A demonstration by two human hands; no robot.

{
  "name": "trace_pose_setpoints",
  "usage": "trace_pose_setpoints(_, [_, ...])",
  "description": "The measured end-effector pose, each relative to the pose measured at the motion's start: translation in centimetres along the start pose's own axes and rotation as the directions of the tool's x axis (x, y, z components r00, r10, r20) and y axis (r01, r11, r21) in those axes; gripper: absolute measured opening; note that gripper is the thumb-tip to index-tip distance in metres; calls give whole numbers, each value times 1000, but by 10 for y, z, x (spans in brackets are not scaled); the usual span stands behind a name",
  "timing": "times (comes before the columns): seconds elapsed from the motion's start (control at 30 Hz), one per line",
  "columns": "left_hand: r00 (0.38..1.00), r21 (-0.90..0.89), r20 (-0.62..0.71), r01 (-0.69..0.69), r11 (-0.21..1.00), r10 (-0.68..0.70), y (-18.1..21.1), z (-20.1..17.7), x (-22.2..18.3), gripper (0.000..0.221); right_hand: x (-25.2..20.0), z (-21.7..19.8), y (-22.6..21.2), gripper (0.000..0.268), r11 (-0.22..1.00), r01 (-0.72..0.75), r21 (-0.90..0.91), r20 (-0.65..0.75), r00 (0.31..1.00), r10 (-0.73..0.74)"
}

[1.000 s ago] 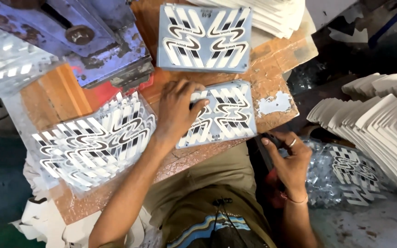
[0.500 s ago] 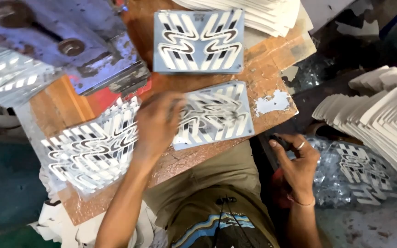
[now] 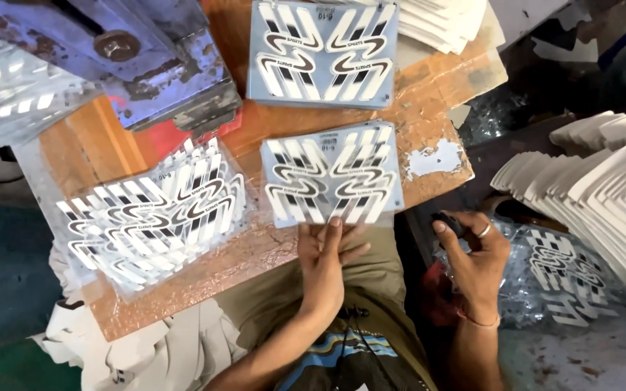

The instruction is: Applying decorative decals to shoe upper components using an industrial pressing machine.

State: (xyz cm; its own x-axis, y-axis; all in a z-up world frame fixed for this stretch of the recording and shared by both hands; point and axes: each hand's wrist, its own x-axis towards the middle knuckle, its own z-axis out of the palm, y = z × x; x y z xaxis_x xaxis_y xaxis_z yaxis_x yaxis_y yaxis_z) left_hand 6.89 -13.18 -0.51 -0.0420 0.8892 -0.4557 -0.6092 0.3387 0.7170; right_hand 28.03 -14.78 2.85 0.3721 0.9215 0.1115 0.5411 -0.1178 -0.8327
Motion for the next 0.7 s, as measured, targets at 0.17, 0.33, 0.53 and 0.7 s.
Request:
trace_pose_setpoints(0.17, [993, 66, 83, 83, 994, -88, 29, 13, -2, 40, -1, -1, 8, 18, 996, 17, 85, -9, 1000, -16])
trace_pose_setpoints(0.33, [889, 452, 191, 297, 841, -417, 65, -5, -12, 60, -2, 1, 13, 18, 993, -28, 111, -6, 1000, 28])
trace_pose_setpoints(0.53, [598, 653, 746, -744, -144, 294, 101, 5, 75, 64, 19, 21, -8, 28, 982, 24, 187, -38, 999, -17])
trace_pose_setpoints(0.7, [635, 709, 705, -607, -360, 317, 78, 6, 128, 54, 57, 45, -64, 25, 967, 252, 38, 80, 964, -254])
